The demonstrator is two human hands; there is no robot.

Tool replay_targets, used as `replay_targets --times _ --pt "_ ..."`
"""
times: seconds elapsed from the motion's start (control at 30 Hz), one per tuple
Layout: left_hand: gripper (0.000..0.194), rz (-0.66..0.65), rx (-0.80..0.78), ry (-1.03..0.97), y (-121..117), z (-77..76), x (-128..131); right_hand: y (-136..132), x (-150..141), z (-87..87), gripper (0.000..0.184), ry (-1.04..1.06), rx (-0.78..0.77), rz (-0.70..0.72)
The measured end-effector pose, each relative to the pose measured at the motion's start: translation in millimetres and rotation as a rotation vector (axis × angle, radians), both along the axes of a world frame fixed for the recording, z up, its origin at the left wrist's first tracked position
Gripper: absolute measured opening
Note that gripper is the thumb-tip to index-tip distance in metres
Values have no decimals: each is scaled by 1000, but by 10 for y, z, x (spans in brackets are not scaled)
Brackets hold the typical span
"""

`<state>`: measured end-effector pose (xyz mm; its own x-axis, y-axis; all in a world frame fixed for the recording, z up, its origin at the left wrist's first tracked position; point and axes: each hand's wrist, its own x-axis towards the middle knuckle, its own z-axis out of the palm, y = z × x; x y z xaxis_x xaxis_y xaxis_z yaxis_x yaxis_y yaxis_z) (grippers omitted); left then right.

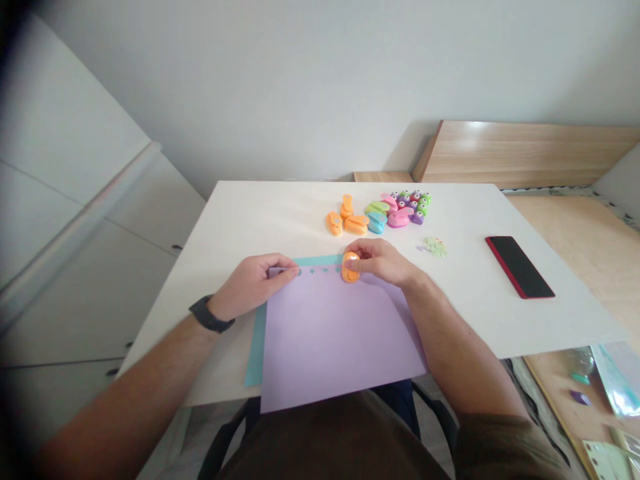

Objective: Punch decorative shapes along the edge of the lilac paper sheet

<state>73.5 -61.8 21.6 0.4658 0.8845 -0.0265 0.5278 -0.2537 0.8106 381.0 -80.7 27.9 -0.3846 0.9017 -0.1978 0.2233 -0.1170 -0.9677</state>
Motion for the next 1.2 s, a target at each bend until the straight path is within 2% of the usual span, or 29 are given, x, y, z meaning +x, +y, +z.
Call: replay_targets --times 0.43,0.7,0.87,1.03,1.2 --pt "35 -2 -43 -32 6 -24 0 3 -20 23 31 -26 2 7" --pt "35 -7 -27 -16 3 -32 -1 24 -27 -5 25 -19 -9 -55" --pt "35 -13 -29 -30 3 -50 -2 36 -10 -62 34 -32 2 -54" --pt "35 -17 -31 -20 20 -69 -12 7 -24 -15 35 -41 18 -2" --pt "35 -17 -35 -27 23 -65 -20 14 -8 4 34 -9 52 -85"
